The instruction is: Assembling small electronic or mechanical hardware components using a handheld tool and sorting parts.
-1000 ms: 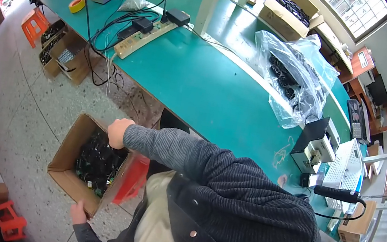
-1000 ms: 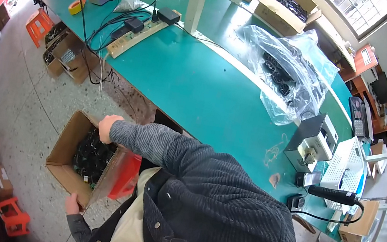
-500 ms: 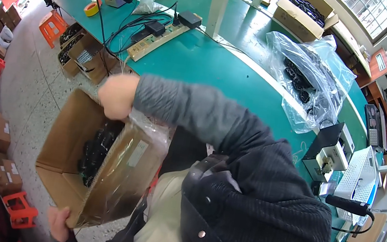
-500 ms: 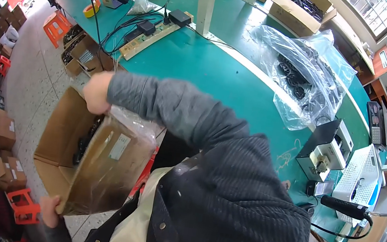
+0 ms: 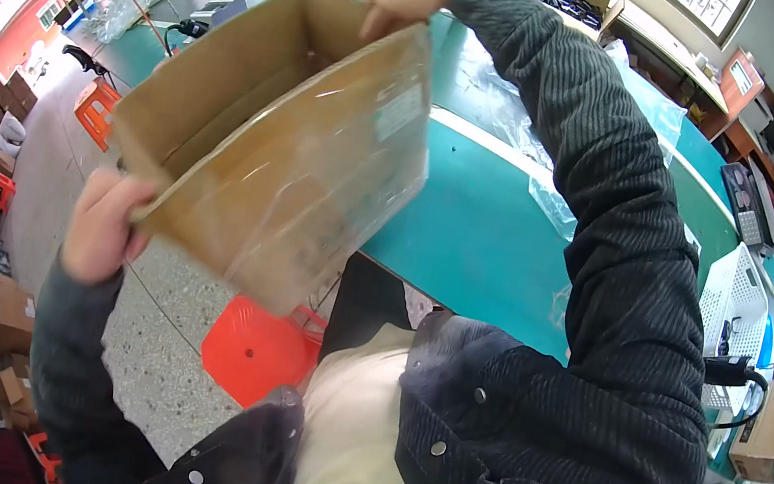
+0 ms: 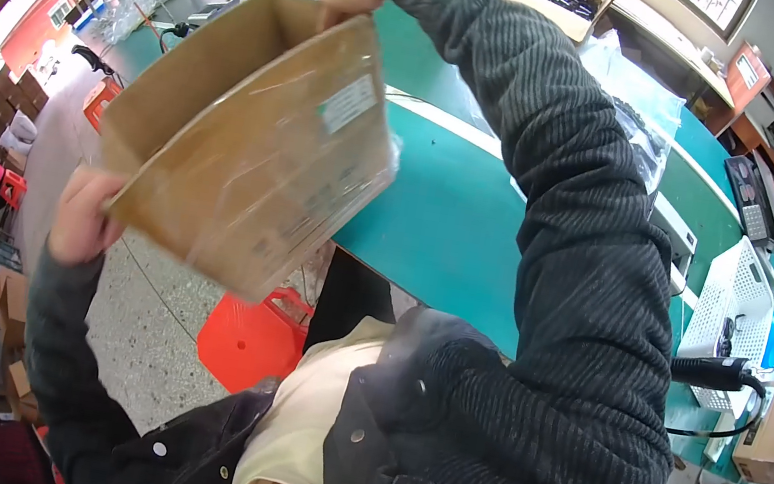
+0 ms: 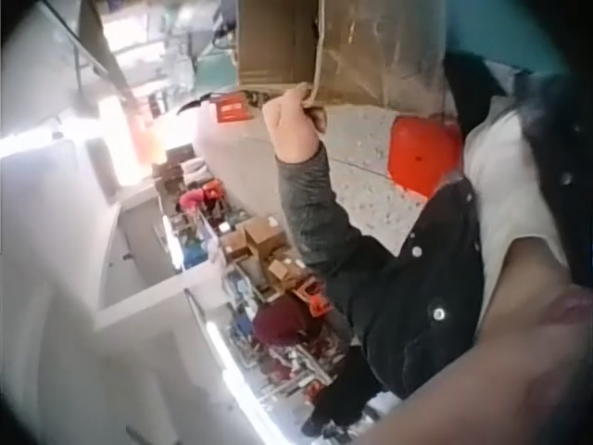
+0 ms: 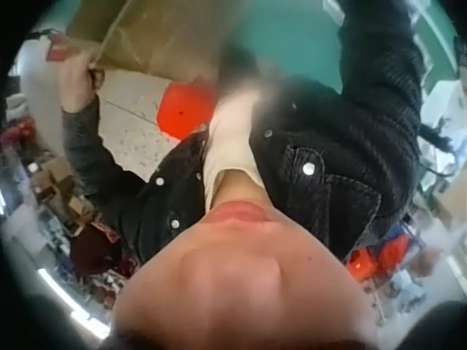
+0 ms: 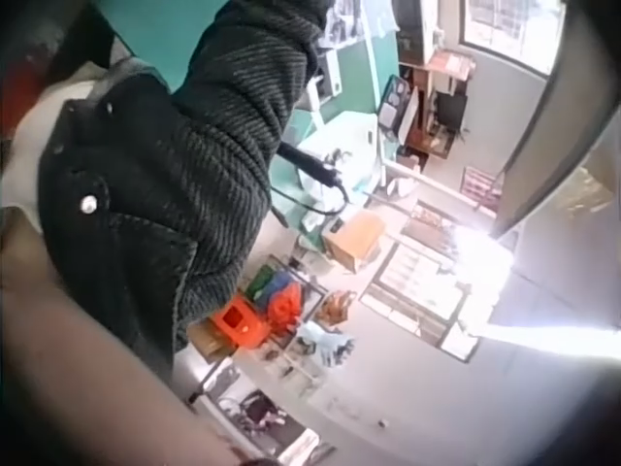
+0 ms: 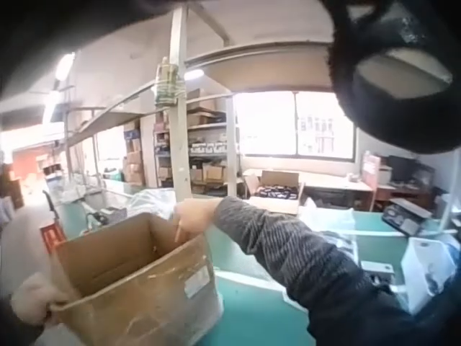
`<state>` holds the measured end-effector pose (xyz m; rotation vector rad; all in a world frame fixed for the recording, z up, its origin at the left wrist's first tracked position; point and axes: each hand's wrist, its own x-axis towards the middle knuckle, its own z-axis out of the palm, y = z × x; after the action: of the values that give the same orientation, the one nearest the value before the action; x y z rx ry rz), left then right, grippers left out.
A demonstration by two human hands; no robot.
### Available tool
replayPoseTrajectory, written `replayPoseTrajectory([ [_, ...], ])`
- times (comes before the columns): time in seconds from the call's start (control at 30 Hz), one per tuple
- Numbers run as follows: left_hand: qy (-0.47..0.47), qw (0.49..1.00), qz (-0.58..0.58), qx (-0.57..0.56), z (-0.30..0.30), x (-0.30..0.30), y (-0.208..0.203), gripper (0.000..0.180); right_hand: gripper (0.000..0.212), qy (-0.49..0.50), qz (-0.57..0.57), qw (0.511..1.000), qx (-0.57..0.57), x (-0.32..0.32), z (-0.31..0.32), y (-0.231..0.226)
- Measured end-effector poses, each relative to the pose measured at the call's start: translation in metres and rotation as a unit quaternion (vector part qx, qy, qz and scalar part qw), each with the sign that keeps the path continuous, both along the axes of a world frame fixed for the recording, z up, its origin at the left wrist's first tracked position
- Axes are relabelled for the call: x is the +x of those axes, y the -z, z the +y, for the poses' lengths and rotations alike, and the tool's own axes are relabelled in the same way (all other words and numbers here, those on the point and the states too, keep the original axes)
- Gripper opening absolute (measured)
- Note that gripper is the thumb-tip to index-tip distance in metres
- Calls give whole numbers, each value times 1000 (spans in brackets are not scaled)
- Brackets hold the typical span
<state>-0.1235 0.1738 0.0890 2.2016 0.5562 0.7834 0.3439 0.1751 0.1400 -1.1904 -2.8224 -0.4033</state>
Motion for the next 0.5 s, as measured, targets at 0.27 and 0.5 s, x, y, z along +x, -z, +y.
replayPoseTrajectory([
  [0.27,12,976,88,-200,-15,126,20,44,52,307,57,949,-49,53,-3,41],
  [0.5,17,995,-35,97,-65,124,29,27,36,268,411,812,317,-35,-118,34],
])
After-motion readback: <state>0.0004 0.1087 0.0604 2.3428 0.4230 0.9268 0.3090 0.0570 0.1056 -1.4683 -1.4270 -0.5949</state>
